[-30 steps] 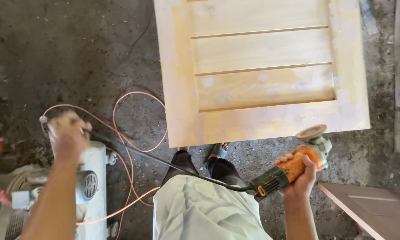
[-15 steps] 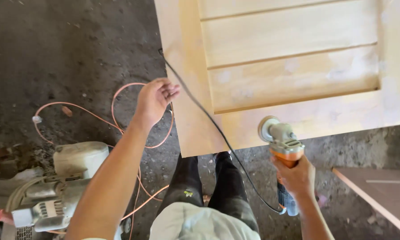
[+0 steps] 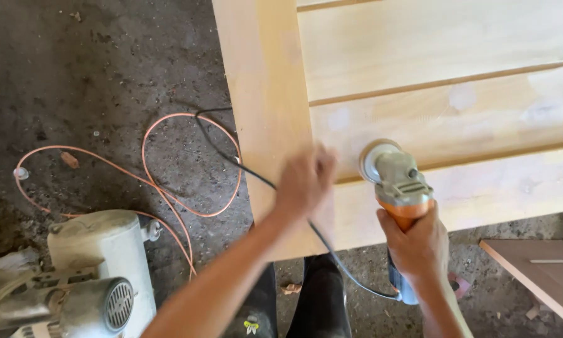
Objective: Using a power sander to smooth the surface of a wooden door panel.
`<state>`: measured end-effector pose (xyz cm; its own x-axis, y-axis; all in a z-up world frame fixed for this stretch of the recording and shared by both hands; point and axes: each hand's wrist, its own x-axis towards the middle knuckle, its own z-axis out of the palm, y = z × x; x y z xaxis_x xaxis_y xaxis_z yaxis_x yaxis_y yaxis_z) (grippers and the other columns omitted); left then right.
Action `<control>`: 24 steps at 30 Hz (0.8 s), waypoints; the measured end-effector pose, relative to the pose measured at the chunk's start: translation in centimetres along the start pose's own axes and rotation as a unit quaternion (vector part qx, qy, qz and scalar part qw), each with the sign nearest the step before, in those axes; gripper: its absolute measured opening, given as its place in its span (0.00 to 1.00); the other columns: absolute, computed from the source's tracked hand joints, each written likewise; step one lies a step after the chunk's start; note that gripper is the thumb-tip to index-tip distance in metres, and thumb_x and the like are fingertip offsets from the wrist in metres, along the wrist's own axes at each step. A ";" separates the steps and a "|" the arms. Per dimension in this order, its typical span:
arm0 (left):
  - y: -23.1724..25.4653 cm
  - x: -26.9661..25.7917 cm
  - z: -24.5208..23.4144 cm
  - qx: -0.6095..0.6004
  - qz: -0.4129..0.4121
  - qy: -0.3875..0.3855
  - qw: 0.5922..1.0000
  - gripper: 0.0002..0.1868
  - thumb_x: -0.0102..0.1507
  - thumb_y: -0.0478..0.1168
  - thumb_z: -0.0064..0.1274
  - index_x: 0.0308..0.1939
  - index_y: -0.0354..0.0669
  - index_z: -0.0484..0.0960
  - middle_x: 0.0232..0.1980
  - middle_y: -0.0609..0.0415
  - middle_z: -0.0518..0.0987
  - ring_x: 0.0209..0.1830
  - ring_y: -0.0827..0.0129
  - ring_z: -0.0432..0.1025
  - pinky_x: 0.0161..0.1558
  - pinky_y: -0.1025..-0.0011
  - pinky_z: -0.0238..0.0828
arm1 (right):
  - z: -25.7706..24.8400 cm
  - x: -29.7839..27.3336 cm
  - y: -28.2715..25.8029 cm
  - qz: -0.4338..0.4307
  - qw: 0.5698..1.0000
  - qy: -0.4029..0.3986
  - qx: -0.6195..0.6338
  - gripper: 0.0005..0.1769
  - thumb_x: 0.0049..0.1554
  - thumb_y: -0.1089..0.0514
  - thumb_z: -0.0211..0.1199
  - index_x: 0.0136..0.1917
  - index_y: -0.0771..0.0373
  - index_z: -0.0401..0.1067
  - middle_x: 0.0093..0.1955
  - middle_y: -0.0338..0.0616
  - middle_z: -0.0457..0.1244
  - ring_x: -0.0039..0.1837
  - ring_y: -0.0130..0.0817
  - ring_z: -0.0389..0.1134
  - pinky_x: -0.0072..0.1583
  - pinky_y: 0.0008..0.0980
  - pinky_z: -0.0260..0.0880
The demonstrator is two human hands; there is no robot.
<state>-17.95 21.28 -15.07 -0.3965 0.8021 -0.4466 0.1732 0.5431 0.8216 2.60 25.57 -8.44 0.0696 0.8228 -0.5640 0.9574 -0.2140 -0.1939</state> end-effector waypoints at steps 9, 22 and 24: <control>1.3 -1.0 5.7 -0.349 -0.099 -0.045 0.931 0.35 0.64 0.66 0.51 0.49 0.32 0.78 0.40 0.50 0.79 0.40 0.71 0.72 0.43 0.71 0.71 | 1.8 4.2 -8.6 -0.150 0.988 0.029 -0.037 0.37 0.53 0.37 0.68 0.57 0.69 0.60 0.44 0.65 0.68 0.48 0.67 0.70 0.48 0.60 0.68; 1.5 -0.4 5.9 -0.339 -0.155 -0.035 0.927 0.41 0.62 0.72 0.47 0.48 0.32 0.82 0.39 0.52 0.82 0.38 0.72 0.74 0.41 0.72 0.72 | 2.3 5.6 -8.1 -0.208 0.977 -0.001 -0.052 0.26 0.55 0.51 0.64 0.56 0.70 0.58 0.42 0.65 0.67 0.45 0.67 0.69 0.45 0.61 0.66; 1.7 -1.1 6.9 -0.389 -0.120 -0.003 0.914 0.42 0.63 0.72 0.46 0.52 0.32 0.79 0.43 0.51 0.83 0.43 0.71 0.75 0.46 0.70 0.73 | 1.7 5.5 -7.7 -0.220 0.973 -0.032 -0.061 0.27 0.54 0.48 0.65 0.54 0.70 0.59 0.42 0.65 0.67 0.44 0.68 0.69 0.45 0.62 0.66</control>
<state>-10.99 23.04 -15.63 -0.3341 0.6858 -0.6465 -0.6113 0.3644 0.7025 -4.84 30.87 -11.45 -0.3690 0.7854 -0.4970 0.9166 0.2189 -0.3345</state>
